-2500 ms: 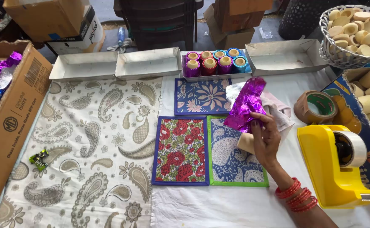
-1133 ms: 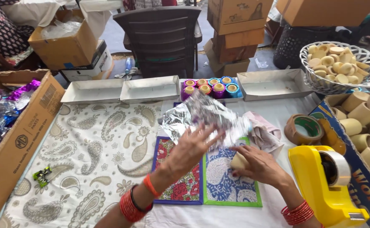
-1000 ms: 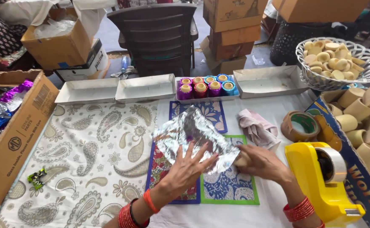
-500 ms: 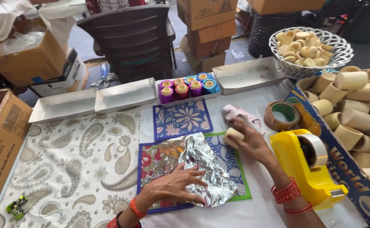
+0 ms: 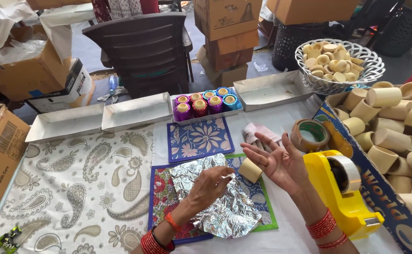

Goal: Wrapping clay cups in decorative foil and wiping them with a cloth.

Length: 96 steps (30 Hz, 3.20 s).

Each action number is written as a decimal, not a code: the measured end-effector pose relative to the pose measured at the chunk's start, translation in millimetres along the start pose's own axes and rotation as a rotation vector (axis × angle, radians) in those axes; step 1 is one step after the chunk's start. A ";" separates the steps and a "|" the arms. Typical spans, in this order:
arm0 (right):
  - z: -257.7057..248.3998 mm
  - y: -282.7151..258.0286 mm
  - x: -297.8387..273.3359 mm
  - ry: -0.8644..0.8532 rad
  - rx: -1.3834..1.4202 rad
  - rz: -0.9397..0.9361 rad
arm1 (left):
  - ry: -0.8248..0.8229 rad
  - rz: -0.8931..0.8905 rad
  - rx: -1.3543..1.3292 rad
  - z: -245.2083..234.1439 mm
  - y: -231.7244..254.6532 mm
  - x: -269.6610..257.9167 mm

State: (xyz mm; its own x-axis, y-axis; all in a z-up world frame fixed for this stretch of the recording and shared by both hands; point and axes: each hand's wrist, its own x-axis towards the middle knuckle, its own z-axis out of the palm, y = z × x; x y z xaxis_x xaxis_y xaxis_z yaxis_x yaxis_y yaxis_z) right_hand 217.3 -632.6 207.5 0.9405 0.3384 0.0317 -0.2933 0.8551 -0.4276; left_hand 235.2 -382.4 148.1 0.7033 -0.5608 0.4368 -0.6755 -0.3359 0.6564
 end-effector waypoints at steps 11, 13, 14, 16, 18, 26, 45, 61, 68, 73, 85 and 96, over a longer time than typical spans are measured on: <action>-10.6 30.6 7.3 -0.044 0.068 0.135 | 0.345 0.254 0.311 -15.8 30.2 12.4; -10.6 31.5 6.7 -0.051 0.061 0.135 | 0.323 0.245 0.330 -19.1 31.0 12.6; -9.3 31.5 6.6 -0.044 0.028 0.128 | 0.319 0.258 0.351 -22.3 32.9 13.5; -7.5 31.8 6.5 -0.036 -0.003 0.120 | 0.312 0.270 0.371 -27.9 37.0 15.7; -6.0 32.0 6.6 -0.015 -0.097 0.105 | 0.292 0.298 0.375 -32.8 41.6 18.2; -6.5 36.1 6.0 0.033 -0.326 0.055 | 0.164 0.244 0.486 -28.1 41.3 25.6; -12.0 39.1 6.7 0.045 -0.273 0.038 | 0.163 0.382 0.943 -11.3 30.9 28.6; -14.5 33.5 7.7 0.031 0.061 0.115 | 0.264 0.446 0.890 -15.5 36.0 14.7; -18.6 27.3 8.4 0.072 0.061 0.073 | 0.037 0.040 0.434 -26.6 33.0 -19.1; -15.7 34.8 7.9 0.057 0.006 0.102 | 0.007 -0.382 0.234 -86.7 14.9 -70.4; -11.3 46.9 12.1 0.213 -0.162 0.081 | -0.346 -0.995 0.802 -143.8 -62.3 -168.9; -11.5 48.7 8.9 0.195 -0.415 0.061 | -0.176 -1.107 1.093 -197.5 -66.7 -184.7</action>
State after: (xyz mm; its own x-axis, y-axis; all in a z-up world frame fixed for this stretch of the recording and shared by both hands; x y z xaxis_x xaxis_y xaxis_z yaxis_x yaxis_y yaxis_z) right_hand 213.4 -592.4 176.6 0.9499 0.2694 -0.1583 -0.2931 0.5927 -0.7502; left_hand 194.1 -106.9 145.2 0.9590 0.2752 -0.0682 0.2582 -0.9469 -0.1917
